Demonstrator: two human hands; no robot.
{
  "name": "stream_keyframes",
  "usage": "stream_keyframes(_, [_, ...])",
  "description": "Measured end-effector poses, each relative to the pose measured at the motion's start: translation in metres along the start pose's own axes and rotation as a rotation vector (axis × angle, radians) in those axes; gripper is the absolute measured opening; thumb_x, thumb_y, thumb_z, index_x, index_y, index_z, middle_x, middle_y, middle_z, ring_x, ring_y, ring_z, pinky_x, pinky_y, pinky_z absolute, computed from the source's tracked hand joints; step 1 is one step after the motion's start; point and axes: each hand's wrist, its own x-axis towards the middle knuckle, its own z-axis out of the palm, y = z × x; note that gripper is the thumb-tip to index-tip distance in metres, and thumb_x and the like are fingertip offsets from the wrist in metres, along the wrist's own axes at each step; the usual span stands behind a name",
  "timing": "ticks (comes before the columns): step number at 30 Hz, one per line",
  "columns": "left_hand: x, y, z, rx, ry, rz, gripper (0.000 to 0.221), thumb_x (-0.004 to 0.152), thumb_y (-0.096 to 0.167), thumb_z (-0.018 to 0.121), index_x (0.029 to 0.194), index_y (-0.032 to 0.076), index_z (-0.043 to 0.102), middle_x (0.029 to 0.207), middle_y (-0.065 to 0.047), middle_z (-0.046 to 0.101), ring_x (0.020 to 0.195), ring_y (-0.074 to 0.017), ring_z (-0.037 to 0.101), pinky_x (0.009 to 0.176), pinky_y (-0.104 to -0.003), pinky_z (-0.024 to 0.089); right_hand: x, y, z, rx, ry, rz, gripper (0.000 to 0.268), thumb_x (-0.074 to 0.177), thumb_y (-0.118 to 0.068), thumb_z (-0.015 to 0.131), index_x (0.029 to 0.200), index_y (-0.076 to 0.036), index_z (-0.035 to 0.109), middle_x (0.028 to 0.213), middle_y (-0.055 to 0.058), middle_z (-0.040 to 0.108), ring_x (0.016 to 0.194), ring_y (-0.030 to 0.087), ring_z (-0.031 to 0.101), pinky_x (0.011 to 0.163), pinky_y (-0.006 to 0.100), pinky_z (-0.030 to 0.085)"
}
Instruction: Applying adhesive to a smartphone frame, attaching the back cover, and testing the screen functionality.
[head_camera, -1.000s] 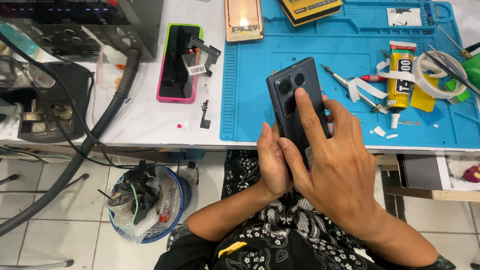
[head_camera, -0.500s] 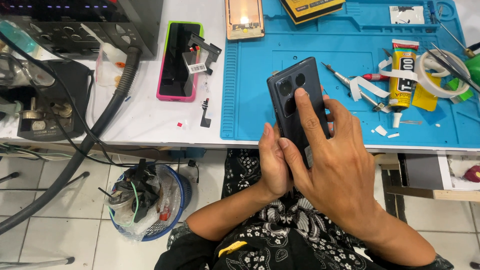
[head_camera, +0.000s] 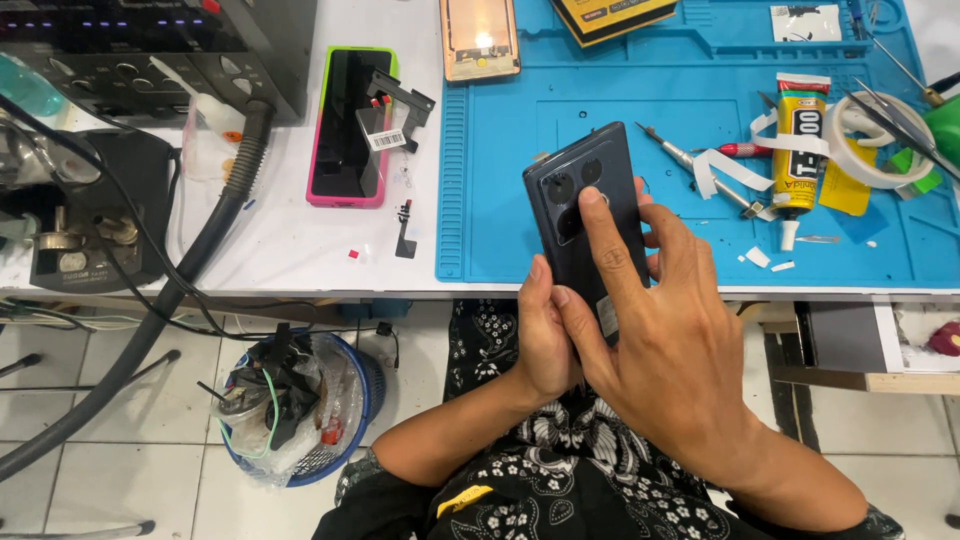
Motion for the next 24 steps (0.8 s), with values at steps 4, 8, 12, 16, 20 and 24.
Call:
stream_keyframes(4, [-0.004,0.020,0.026,-0.160,-0.243,0.229,0.069,0.110,0.047,0.026,0.159,0.000,0.033,0.166,-0.018,0.035,0.157,-0.0276,0.032,0.135,-0.044,0.023,0.002,0.010,-0.004,-0.012,-0.023,0.012,0.064,0.102,-0.042,0.061,0.160,-0.019,0.045,0.140,0.024,0.057,0.103,0.035,0.059,0.074,0.045,0.055])
stream_keyframes(8, [-0.011,0.035,0.026,-0.109,-0.130,0.123,0.050,0.103,0.025,0.056,0.143,-0.005,0.052,0.141,-0.019,0.061,0.122,-0.0311,0.063,0.104,-0.047,0.054,0.013,0.035,-0.010,0.374,0.040,0.115,0.058,0.105,-0.020,0.061,0.157,-0.001,0.045,0.120,0.016,0.061,0.096,0.026,0.056,0.080,0.039,0.046])
stream_keyframes(12, [-0.022,0.050,0.038,-0.165,-0.108,-0.198,0.059,0.098,0.020,0.059,0.150,-0.004,0.047,0.142,-0.030,0.058,0.106,-0.0508,0.066,0.090,-0.054,0.058,0.023,0.062,-0.006,0.856,-0.001,0.279,0.046,0.099,-0.010,0.060,0.143,0.002,0.057,0.118,0.012,0.064,0.111,0.019,0.060,0.091,0.031,0.051])
stream_keyframes(16, [-0.022,0.037,0.031,-0.178,-0.185,-0.288,0.063,0.096,0.021,0.060,0.153,-0.001,0.044,0.143,-0.033,0.056,0.111,-0.0560,0.062,0.094,-0.055,0.056,0.022,0.071,-0.002,1.092,-0.180,0.545,0.020,0.097,-0.023,0.062,0.110,-0.008,0.065,0.096,0.002,0.071,0.080,0.007,0.064,0.049,0.023,0.052])
stream_keyframes(20, [-0.021,0.025,0.014,-0.027,-0.154,-0.234,0.053,0.096,0.021,0.065,0.141,-0.002,0.052,0.123,-0.024,0.066,0.104,-0.0406,0.069,0.085,-0.054,0.061,0.013,0.076,0.005,1.246,-0.103,0.487,0.027,0.098,-0.020,0.064,0.115,0.000,0.068,0.089,0.003,0.067,0.074,0.008,0.063,0.050,0.019,0.052])
stream_keyframes(24, [-0.018,0.037,0.014,0.052,-0.272,-0.216,0.066,0.098,0.021,0.064,0.155,0.002,0.037,0.129,-0.022,0.061,0.106,-0.0352,0.068,0.086,-0.049,0.061,0.014,0.074,0.006,1.371,0.039,0.521,0.030,0.098,-0.017,0.066,0.118,0.004,0.067,0.100,0.006,0.072,0.087,0.009,0.067,0.077,0.020,0.057])
